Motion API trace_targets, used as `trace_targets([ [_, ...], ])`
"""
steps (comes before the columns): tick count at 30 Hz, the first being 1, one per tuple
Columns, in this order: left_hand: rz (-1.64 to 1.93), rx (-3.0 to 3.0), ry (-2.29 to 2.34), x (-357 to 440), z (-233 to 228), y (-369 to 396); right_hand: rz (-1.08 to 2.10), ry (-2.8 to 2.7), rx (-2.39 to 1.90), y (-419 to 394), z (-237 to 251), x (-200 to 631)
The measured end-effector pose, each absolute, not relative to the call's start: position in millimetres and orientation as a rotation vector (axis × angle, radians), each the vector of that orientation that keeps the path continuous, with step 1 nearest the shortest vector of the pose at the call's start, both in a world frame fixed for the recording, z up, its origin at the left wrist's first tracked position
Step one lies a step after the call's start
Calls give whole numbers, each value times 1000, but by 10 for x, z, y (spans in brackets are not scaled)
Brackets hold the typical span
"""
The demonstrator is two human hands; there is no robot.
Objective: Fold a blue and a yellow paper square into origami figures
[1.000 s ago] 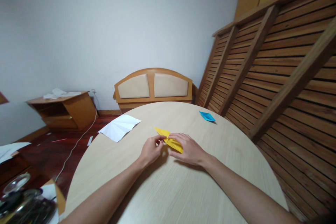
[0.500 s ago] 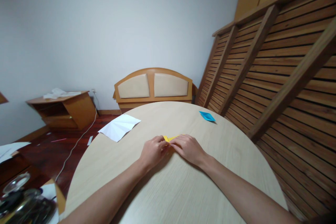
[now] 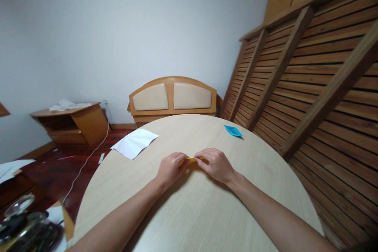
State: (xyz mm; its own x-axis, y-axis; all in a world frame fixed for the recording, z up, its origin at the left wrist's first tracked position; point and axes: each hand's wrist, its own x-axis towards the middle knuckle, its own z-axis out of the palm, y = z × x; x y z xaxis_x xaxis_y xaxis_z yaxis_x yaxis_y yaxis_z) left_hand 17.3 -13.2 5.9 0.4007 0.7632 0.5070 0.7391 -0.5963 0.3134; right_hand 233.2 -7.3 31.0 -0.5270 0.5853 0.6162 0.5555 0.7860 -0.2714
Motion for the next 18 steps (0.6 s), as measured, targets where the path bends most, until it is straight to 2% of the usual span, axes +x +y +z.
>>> trace_targets([
  [12,758,2383,1611,121,74,-101,58,-2146,-919,10,362,2501],
  [18,976,2425,1447,171,99,-180,3,-2239,-864,-23,369,2468],
])
